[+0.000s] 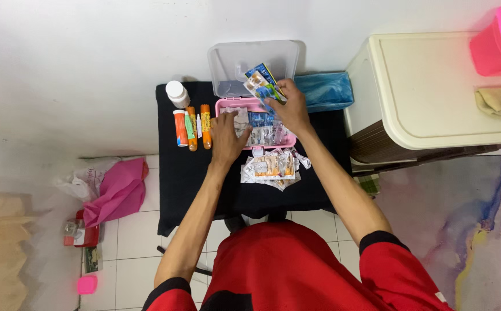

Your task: The person opens a medicine box, unloads blister packs, bottles, and packets onto the table, and closes the box lid.

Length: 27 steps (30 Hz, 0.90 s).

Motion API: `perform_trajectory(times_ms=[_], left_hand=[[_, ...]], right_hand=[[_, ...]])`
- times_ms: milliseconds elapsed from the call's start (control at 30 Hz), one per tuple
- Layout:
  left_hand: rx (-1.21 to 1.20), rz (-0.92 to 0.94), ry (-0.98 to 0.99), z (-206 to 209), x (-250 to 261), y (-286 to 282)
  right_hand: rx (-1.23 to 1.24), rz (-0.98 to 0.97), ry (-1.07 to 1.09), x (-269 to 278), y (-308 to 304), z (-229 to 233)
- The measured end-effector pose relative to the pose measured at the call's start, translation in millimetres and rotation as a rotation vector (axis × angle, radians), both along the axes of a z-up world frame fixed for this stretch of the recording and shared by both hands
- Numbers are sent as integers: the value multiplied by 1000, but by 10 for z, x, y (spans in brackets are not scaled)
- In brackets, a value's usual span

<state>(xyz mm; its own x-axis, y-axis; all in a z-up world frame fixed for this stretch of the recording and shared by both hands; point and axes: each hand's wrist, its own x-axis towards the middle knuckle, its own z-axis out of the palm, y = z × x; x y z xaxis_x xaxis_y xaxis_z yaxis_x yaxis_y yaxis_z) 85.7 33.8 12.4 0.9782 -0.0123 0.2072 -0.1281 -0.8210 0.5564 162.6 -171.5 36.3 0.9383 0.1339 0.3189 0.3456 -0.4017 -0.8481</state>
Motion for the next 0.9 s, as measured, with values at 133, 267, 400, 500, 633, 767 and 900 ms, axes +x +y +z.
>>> perform_trajectory(times_ms=[133,267,400,500,633,767,900], left_hand=[[-642,-138,-68,-32,126,-141],[-1237,-244,153,58,251,-270],[-1088,-218,206,176,176,-256],[-1164,-285,189,257,35,-151],[-1100,-259,302,308,-205,32],[-1010,-225,308,201,-442,286],[-777,-287,397,83,-668,741]], right_hand=[[322,61,123,-80,119,93],[304,23,348,-223,187,189],[404,64,235,-377,218,104],[430,107,247,-524,225,22],[569,160,376,-728,352,-63],[450,153,466,-972,441,-99],[393,62,488,-1130,363,-175]])
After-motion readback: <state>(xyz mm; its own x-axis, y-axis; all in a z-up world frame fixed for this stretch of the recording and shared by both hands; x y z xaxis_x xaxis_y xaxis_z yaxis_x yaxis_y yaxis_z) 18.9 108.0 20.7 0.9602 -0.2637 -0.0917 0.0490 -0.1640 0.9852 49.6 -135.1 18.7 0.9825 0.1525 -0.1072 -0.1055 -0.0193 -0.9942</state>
